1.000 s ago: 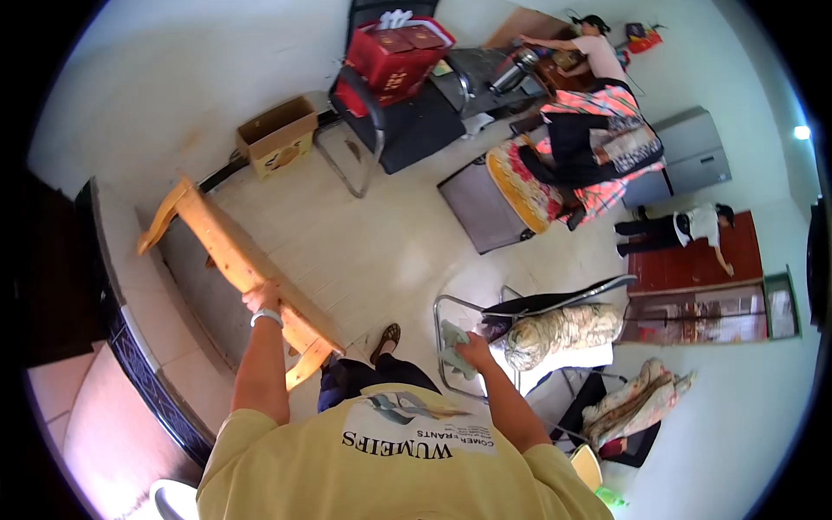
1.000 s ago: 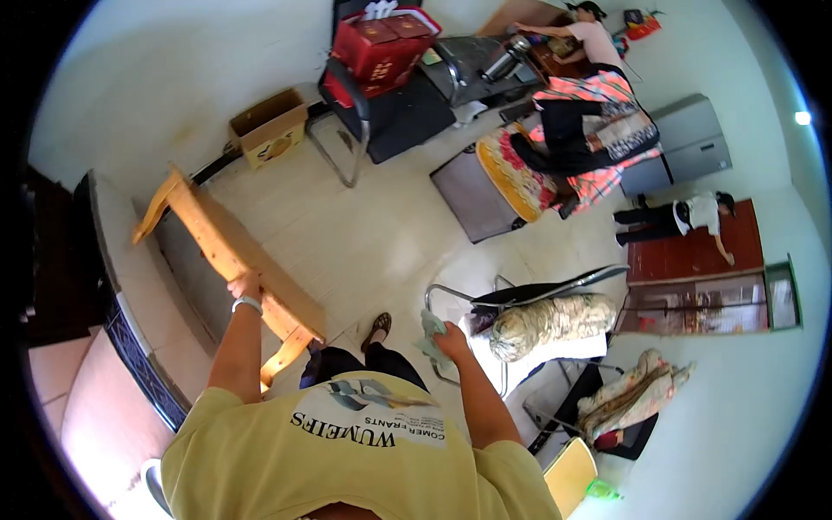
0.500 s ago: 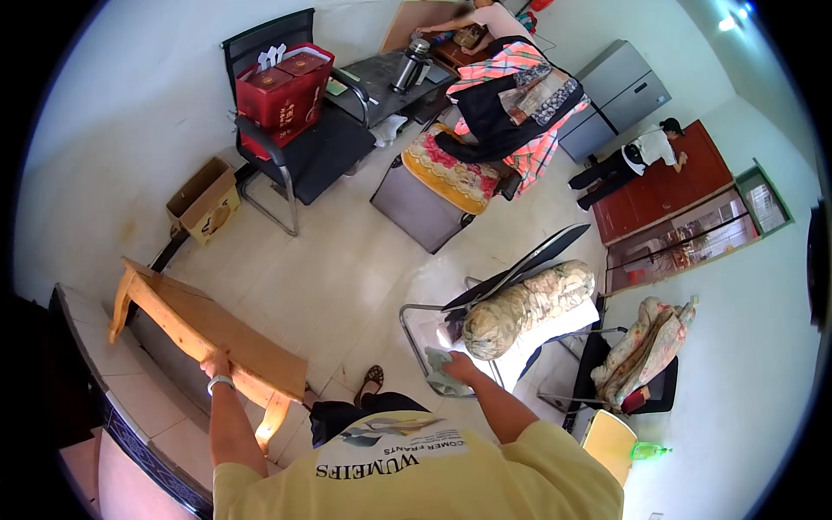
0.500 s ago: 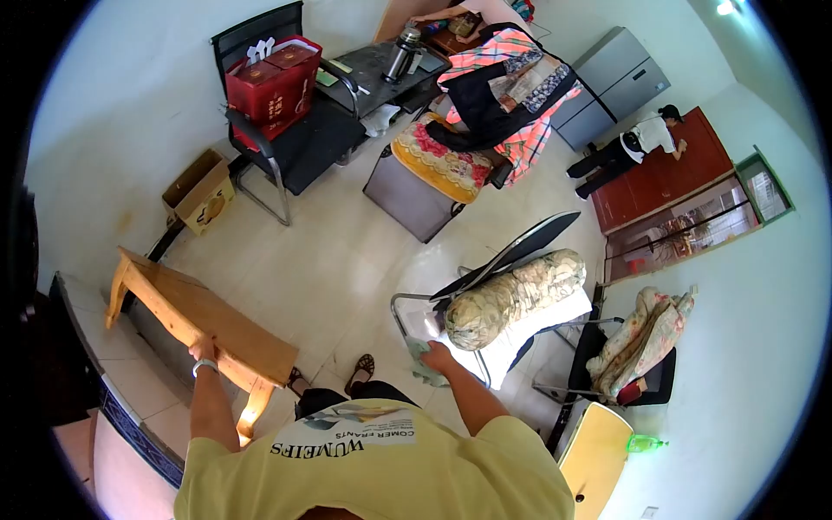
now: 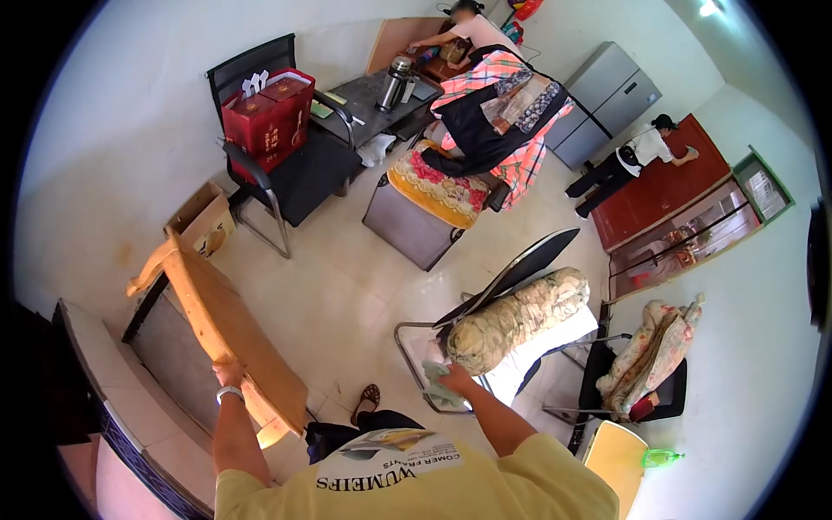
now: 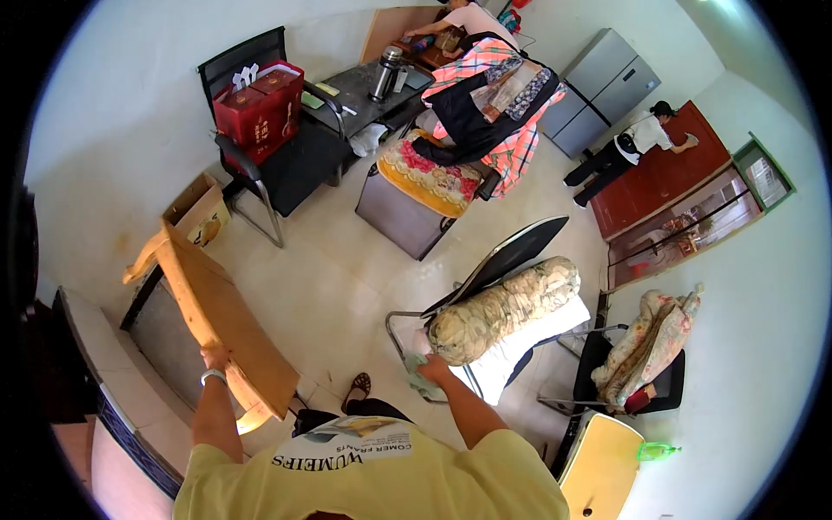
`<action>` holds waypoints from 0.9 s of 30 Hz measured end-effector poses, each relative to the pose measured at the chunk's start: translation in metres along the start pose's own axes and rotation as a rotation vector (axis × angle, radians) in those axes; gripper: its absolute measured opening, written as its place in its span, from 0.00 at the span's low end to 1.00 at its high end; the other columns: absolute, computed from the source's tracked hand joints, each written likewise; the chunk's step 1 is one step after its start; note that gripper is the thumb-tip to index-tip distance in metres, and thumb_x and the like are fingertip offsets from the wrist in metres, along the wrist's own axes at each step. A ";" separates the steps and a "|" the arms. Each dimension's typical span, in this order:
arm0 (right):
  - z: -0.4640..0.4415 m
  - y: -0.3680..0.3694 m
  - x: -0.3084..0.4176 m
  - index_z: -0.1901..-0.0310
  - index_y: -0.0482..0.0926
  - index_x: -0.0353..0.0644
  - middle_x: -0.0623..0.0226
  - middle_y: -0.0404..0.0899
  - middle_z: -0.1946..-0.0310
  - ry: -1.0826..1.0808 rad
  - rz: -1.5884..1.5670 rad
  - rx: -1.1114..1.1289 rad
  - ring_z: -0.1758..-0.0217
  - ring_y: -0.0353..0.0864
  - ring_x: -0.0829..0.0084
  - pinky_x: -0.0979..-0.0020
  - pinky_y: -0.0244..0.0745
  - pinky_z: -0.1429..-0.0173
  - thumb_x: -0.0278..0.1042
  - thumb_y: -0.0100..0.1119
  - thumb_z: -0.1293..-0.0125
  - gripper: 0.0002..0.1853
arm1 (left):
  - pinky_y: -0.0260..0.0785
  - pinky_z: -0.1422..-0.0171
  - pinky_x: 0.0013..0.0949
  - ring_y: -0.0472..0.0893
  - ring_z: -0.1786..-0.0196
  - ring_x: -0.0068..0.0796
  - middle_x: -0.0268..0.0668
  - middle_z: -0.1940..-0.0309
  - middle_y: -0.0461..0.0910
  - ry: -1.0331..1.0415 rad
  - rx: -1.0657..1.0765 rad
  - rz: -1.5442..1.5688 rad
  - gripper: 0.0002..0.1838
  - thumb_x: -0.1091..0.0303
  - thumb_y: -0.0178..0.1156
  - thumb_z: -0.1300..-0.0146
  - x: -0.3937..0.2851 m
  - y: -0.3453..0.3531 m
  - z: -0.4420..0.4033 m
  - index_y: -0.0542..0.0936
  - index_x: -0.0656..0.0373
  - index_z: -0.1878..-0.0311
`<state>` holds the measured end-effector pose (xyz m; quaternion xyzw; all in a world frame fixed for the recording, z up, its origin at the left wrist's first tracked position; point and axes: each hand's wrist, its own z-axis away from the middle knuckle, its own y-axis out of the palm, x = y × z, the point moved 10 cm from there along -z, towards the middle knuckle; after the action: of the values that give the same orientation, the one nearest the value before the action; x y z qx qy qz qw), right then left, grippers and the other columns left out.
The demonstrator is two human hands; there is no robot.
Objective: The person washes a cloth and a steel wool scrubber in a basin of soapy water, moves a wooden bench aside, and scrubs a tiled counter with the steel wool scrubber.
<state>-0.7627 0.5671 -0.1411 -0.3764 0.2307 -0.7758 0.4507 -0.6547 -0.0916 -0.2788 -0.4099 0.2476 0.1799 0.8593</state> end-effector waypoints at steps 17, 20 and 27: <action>0.051 0.017 -0.060 0.55 0.75 0.36 0.57 0.79 0.66 0.230 -0.218 -0.038 0.66 0.79 0.67 0.68 0.73 0.60 0.38 0.58 0.52 0.21 | 0.71 0.51 0.36 0.75 0.53 0.39 0.46 0.56 0.73 0.398 0.402 -0.126 0.41 0.75 0.70 0.68 -0.057 0.089 0.073 0.59 0.66 0.48; 0.051 0.017 -0.051 0.58 0.77 0.36 0.57 0.80 0.67 0.207 -0.257 0.050 0.64 0.80 0.67 0.68 0.74 0.58 0.38 0.59 0.54 0.21 | 0.66 0.44 0.40 0.71 0.47 0.45 0.50 0.51 0.69 0.425 0.416 -0.249 0.42 0.71 0.71 0.68 -0.097 0.077 0.130 0.59 0.66 0.47; 0.033 0.022 -0.070 0.55 0.74 0.34 0.59 0.79 0.67 0.236 -0.235 0.055 0.67 0.78 0.69 0.70 0.74 0.61 0.33 0.57 0.51 0.20 | 0.60 0.38 0.41 0.63 0.40 0.49 0.52 0.45 0.62 0.423 0.490 -0.459 0.49 0.66 0.72 0.68 -0.104 0.120 0.171 0.54 0.65 0.41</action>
<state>-0.7031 0.6171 -0.1626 -0.2945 0.2152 -0.8681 0.3366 -0.7531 0.1046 -0.2004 -0.2652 0.3569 -0.1698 0.8794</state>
